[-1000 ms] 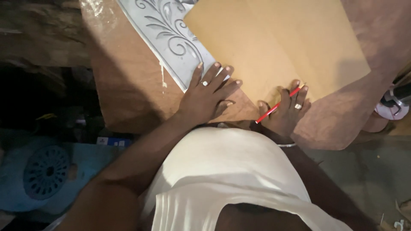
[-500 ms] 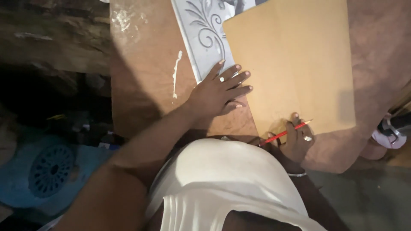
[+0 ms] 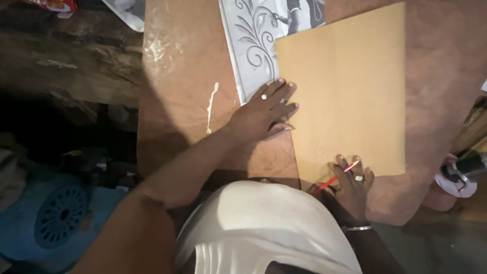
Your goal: Draw a stencil onto a wooden board using a pencil and a paper pattern.
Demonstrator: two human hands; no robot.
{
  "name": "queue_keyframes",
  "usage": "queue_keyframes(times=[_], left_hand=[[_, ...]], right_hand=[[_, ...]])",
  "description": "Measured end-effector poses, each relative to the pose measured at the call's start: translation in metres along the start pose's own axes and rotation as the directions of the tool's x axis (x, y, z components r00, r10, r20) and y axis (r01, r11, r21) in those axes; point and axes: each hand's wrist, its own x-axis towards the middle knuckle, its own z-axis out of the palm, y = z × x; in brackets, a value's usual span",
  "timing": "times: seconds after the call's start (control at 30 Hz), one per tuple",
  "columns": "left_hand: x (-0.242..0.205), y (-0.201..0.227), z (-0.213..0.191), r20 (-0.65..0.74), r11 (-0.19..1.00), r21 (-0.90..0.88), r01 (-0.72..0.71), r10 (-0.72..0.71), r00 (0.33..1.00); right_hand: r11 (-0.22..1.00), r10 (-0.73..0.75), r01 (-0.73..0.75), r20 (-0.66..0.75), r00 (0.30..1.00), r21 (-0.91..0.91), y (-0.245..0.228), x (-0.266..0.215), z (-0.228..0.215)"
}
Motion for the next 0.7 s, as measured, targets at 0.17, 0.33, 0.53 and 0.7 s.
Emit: queue_keyframes(times=[0.17, 0.33, 0.53, 0.7], left_hand=[[0.000, 0.000, 0.005, 0.050, 0.992, 0.118, -0.047, 0.041, 0.998], [-0.007, 0.009, 0.005, 0.085, 0.990, 0.129, -0.057, 0.047, 0.995], [-0.020, 0.040, -0.009, 0.182, 0.995, 0.100, -0.027, 0.008, 0.983], [-0.032, 0.044, 0.012, 0.151, 1.000, 0.022, 0.008, -0.012, 0.988]], right_hand=[[0.976, 0.081, -0.072, -0.037, 0.996, 0.206, -0.022, 0.037, -0.023], [0.971, 0.103, -0.086, -0.063, 0.993, 0.222, -0.031, 0.067, -0.035], [0.971, 0.099, -0.074, -0.100, 0.990, 0.226, -0.049, 0.092, -0.048], [0.955, 0.097, -0.054, -0.138, 0.986, 0.292, -0.066, 0.100, -0.052]])
